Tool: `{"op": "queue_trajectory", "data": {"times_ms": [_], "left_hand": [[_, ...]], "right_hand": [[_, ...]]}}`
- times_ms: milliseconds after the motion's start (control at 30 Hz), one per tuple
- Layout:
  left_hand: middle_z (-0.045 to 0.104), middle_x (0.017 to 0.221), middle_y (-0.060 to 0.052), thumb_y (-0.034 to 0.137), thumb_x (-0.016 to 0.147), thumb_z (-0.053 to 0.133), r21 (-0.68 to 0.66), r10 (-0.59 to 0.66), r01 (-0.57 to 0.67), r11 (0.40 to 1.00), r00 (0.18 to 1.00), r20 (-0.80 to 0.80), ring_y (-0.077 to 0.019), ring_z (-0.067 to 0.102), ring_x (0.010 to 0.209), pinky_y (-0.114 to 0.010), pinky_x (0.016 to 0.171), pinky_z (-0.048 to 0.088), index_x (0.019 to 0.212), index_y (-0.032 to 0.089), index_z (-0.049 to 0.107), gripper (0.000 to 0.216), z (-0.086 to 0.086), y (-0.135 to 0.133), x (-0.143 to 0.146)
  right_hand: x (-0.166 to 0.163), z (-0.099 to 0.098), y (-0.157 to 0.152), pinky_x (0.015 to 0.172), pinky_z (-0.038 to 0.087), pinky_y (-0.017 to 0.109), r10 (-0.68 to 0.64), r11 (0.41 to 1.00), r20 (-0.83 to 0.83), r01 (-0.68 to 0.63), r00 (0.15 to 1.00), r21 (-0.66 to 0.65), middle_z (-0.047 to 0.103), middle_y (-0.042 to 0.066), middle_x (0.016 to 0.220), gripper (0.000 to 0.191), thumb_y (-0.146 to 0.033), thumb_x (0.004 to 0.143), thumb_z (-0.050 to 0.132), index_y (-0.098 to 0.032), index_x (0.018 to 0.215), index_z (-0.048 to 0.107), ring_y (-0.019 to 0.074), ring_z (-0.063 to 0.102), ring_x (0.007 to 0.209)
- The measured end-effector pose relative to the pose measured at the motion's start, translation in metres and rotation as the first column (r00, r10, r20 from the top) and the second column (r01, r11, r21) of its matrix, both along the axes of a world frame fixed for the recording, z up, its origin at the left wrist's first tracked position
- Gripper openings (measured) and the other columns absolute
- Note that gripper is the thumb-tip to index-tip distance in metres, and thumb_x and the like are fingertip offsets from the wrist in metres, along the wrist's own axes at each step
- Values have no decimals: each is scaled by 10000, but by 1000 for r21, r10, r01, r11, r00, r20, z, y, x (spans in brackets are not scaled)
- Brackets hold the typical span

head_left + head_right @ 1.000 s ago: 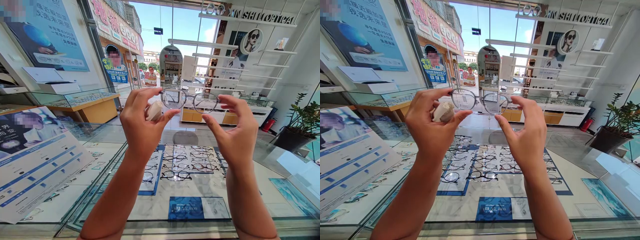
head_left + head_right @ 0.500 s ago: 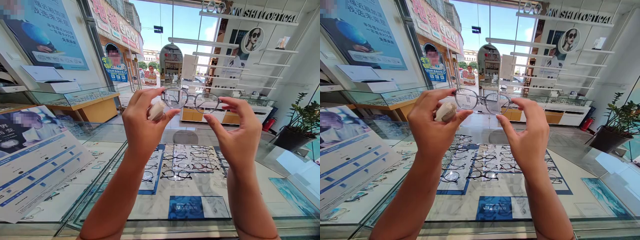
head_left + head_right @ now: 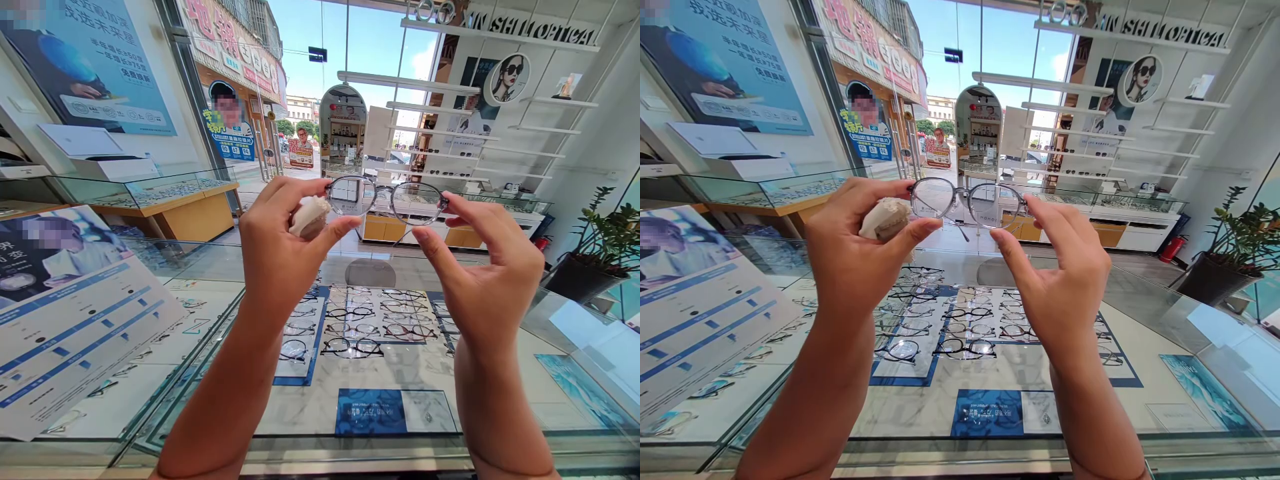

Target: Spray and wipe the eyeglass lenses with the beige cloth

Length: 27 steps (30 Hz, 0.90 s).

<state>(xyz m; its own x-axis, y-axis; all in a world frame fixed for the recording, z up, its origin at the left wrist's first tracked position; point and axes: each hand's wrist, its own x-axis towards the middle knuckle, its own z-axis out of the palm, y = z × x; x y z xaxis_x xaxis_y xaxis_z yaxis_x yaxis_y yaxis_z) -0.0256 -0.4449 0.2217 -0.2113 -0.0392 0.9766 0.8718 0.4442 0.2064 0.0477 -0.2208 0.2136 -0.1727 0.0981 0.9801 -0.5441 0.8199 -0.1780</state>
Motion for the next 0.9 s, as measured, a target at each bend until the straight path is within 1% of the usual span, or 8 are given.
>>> {"op": "queue_trajectory", "data": {"times_ms": [200,367,467,600,733,900], "left_hand": [[763,1062,-37,639,810,903,10,14,-14,1000,1000,5,-250,700,934,-422,772,637,1099,340,793,430,1,-2,0],[781,1063,-50,655,785,915,-13,-6,6,1000,1000,21,-267,708,936,-431,769,642,1127,334,808,480,0,-7,-4],[787,1053,-46,645,779,923,-33,-8,9,999,999,38,-268,711,930,-430,773,641,1123,336,812,475,0,-10,-5],[784,1062,-45,631,796,918,-41,-13,15,999,999,49,-265,715,951,-419,787,632,1114,328,807,453,0,-10,-6],[770,1055,-54,626,823,901,-43,-9,11,999,999,52,-264,715,961,-419,800,625,1107,313,797,435,-1,-9,-6],[736,1033,-45,605,841,895,-28,14,-13,1000,999,31,-262,700,962,-434,778,626,1110,339,777,397,-1,-6,-3]], "right_hand": [[1,-1,0,962,611,531,-27,1000,-2,27,1000,9,782,66,1128,371,-425,964,779,-326,1322,768,284,746,1019],[1,-3,-4,958,623,544,-12,1000,-6,12,1000,19,771,73,1162,400,-423,968,773,-345,1359,747,302,745,1060],[2,-3,-7,942,629,539,-20,1000,-22,20,1000,20,764,70,1169,409,-415,970,769,-359,1374,735,298,747,1038],[2,-3,-8,925,629,531,-42,999,-38,43,998,29,767,66,1154,396,-414,978,757,-361,1369,734,284,747,989],[1,-2,-8,923,618,518,-38,999,-36,39,999,23,770,65,1150,375,-405,978,753,-342,1347,743,269,741,955],[0,-1,-7,948,607,534,-24,1000,18,24,1000,8,767,69,1150,370,-422,987,711,-322,1342,737,268,734,952]]}}
